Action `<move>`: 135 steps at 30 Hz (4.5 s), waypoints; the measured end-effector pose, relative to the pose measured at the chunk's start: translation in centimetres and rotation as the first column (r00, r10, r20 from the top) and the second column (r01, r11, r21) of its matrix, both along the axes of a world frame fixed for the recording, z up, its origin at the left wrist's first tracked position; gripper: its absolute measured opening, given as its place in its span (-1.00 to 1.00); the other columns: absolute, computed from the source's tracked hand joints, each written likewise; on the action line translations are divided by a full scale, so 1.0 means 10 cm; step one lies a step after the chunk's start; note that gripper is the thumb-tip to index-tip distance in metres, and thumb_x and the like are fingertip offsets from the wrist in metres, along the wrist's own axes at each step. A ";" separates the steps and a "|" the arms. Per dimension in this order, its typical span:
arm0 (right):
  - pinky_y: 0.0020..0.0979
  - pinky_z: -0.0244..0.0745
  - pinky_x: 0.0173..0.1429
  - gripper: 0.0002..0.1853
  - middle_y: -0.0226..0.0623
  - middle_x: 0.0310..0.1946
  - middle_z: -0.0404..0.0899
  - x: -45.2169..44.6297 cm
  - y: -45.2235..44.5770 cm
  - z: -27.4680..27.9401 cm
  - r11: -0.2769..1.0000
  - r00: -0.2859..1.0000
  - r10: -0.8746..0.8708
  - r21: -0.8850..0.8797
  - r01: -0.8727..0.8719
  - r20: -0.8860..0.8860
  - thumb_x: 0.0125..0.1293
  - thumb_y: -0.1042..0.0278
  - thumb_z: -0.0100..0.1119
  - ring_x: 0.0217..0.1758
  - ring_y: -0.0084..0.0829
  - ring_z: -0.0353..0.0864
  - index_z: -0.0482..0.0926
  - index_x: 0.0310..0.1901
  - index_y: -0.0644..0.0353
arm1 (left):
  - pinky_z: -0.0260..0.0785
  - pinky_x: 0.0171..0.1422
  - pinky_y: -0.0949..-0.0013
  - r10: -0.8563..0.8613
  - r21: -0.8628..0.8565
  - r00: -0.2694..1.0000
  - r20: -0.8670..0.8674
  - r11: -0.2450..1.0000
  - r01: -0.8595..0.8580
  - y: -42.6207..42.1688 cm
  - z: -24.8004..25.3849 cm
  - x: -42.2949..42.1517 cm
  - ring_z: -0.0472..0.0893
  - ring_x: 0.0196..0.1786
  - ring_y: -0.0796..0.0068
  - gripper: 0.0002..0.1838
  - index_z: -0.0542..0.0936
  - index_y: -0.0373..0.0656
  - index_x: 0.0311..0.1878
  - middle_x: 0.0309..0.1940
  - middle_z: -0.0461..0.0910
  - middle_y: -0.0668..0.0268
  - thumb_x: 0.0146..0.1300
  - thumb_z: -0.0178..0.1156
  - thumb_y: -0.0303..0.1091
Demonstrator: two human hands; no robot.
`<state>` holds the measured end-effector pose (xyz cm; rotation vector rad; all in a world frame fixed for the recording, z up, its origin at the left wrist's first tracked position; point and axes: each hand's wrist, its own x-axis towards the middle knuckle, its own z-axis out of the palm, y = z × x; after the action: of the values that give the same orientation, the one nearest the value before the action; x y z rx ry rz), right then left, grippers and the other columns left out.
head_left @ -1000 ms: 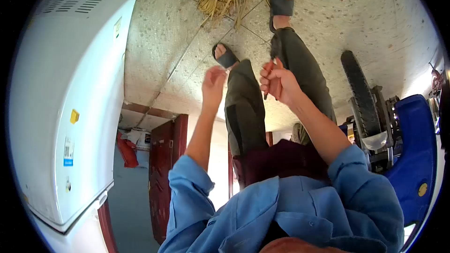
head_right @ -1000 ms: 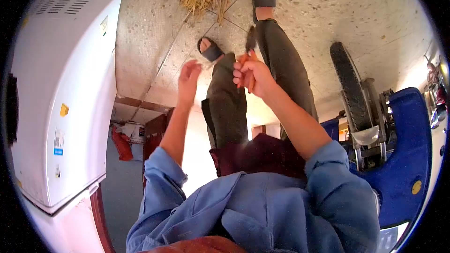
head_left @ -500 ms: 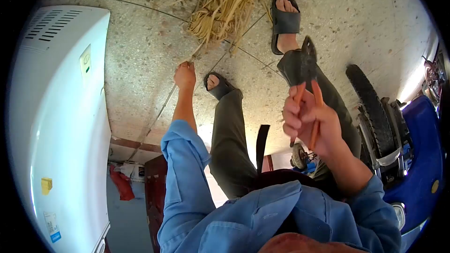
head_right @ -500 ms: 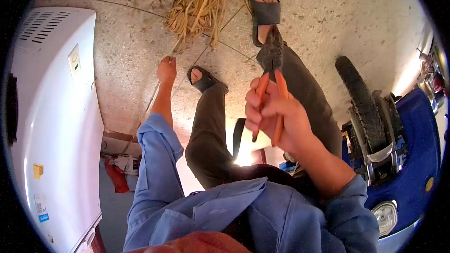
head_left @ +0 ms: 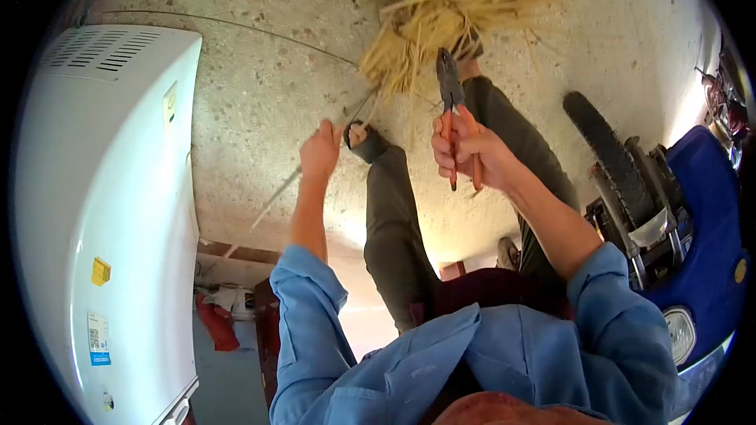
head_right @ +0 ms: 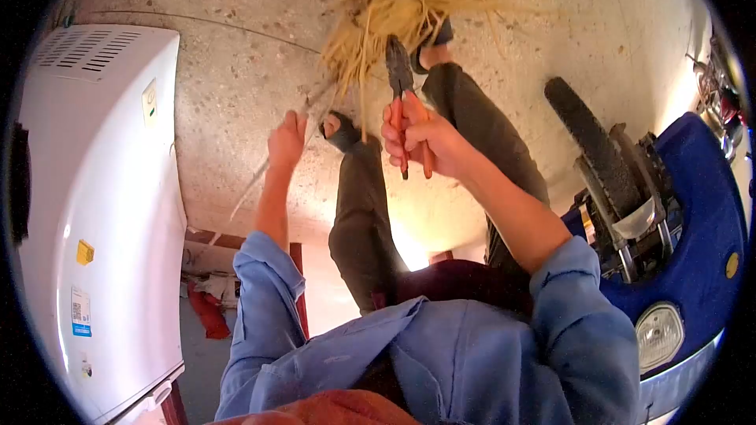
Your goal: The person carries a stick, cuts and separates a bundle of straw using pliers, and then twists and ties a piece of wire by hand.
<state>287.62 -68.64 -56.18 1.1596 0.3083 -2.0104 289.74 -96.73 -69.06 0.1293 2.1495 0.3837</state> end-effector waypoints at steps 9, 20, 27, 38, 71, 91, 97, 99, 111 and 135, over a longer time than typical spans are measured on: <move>-0.35 0.35 -0.27 -0.55 -0.33 -0.45 0.29 0.23 -0.08 0.03 0.999 0.983 0.045 0.018 -0.042 -0.176 -0.26 0.69 -0.13 -0.42 -0.41 0.35 0.29 -0.20 0.14 | 0.34 -0.27 0.03 0.077 0.053 0.995 -0.067 0.996 -0.074 -0.42 0.15 0.05 0.50 -0.32 -0.06 -0.71 0.34 -0.20 -0.33 -0.39 0.51 0.01 0.25 -0.04 -0.13; -0.33 0.39 -0.37 -0.63 -0.32 -0.57 0.33 0.66 -0.01 1.61 0.953 0.975 0.176 -0.227 -0.203 -0.136 -0.31 0.67 0.00 -0.49 -0.37 0.41 0.32 -0.32 0.18 | 0.32 -0.43 0.08 0.031 0.038 0.993 -0.114 0.999 -0.027 -0.57 1.41 -0.31 0.51 -0.44 0.02 -0.72 0.30 -0.18 -0.37 -0.52 0.50 0.08 0.24 -0.03 -0.14; -0.46 0.42 -0.36 -0.66 -0.35 -0.51 0.33 0.64 0.31 2.01 0.916 0.904 0.395 -0.008 -0.402 -0.163 -0.23 0.63 -0.06 -0.48 -0.47 0.43 0.30 -0.29 0.21 | 0.31 -0.37 0.07 0.098 0.010 0.956 -0.277 0.995 -0.099 -0.04 1.66 -0.31 0.50 -0.38 0.05 -0.75 0.33 -0.12 -0.34 -0.46 0.50 0.16 0.22 -0.01 -0.12; -0.55 0.35 -0.50 -0.78 -0.34 -0.52 0.38 0.54 0.70 1.72 0.707 0.725 0.652 0.524 -0.476 -0.221 -0.11 0.55 -0.04 -0.50 -0.54 0.41 0.30 -0.32 0.22 | 0.31 -0.36 0.09 0.199 0.103 0.964 -0.179 0.978 -0.183 0.38 1.60 -0.14 0.49 -0.37 0.00 -0.75 0.40 -0.13 -0.32 -0.43 0.51 0.10 0.18 0.03 -0.13; -0.20 0.53 -0.06 -0.54 -0.24 -0.14 0.49 0.02 1.01 1.95 0.665 0.739 -0.328 0.412 0.623 -0.588 0.09 0.11 0.15 -0.09 -0.24 0.51 0.39 -0.03 0.19 | 0.35 -0.40 0.42 0.558 0.641 0.781 -0.280 0.715 -0.281 1.21 3.19 0.33 0.52 -0.48 0.28 -0.81 0.55 -0.16 -0.24 -0.46 0.53 0.23 0.07 0.22 -0.34; -0.21 0.54 -0.03 -0.42 -0.14 -0.09 0.49 0.45 1.22 1.87 0.805 0.662 -0.516 -0.044 0.591 -0.543 -0.05 0.13 0.18 -0.10 -0.23 0.54 0.38 0.02 0.25 | 0.44 -0.22 0.37 -0.127 0.657 0.673 0.729 0.406 -0.635 1.68 3.84 -0.73 0.53 -0.15 0.36 -0.18 0.23 -0.34 0.15 -0.06 0.44 0.11 0.15 -0.18 0.31; -0.22 0.58 -0.08 -0.41 -0.15 -0.10 0.49 0.55 1.30 1.94 0.837 0.718 -0.392 0.101 0.538 -0.575 -0.04 0.09 0.20 -0.11 -0.28 0.55 0.37 0.02 0.25 | 0.50 -0.37 0.16 -0.243 0.496 0.447 0.861 0.205 -0.844 1.80 3.96 -0.73 0.52 -0.10 0.21 -0.23 0.09 -0.05 0.27 0.07 0.37 0.18 0.18 -0.37 0.34; -0.23 0.58 -0.07 -0.41 -0.15 -0.10 0.49 0.53 1.32 1.91 0.858 0.699 -0.451 -0.055 0.510 -0.555 -0.03 0.09 0.20 -0.09 -0.29 0.54 0.37 0.02 0.26 | 0.50 -0.41 0.15 0.058 0.505 0.532 0.845 0.244 -0.828 1.89 4.05 -0.72 0.53 -0.11 0.23 -0.29 0.10 -0.04 0.26 0.05 0.39 0.20 0.22 -0.37 0.29; -0.39 0.55 -0.14 -0.40 -0.26 -0.17 0.52 0.36 1.42 2.46 0.832 0.867 0.000 0.480 0.276 -0.498 -0.08 0.21 0.33 -0.15 -0.37 0.54 0.39 0.02 0.22 | 0.36 -0.17 0.41 -0.050 0.533 0.547 0.836 0.313 -0.786 1.75 3.96 -0.71 0.50 -0.17 0.42 -0.26 0.27 -0.38 0.14 -0.04 0.46 0.16 0.18 -0.05 0.17; -0.23 0.51 -0.04 -0.36 -0.17 -0.04 0.45 0.62 1.76 2.71 0.784 0.797 0.073 0.528 0.326 -0.600 0.01 0.00 0.23 -0.01 -0.26 0.49 0.34 0.08 0.21 | 0.30 0.13 0.33 -0.188 0.445 0.405 0.895 0.459 -0.769 2.10 4.49 -0.68 0.44 0.01 0.35 -0.15 0.25 -0.25 0.17 -0.02 0.42 0.18 -0.29 0.44 -0.53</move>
<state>293.86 -51.08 -29.11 0.8669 1.3260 -2.4606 282.98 -75.77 -24.21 -0.0165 0.6876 1.4394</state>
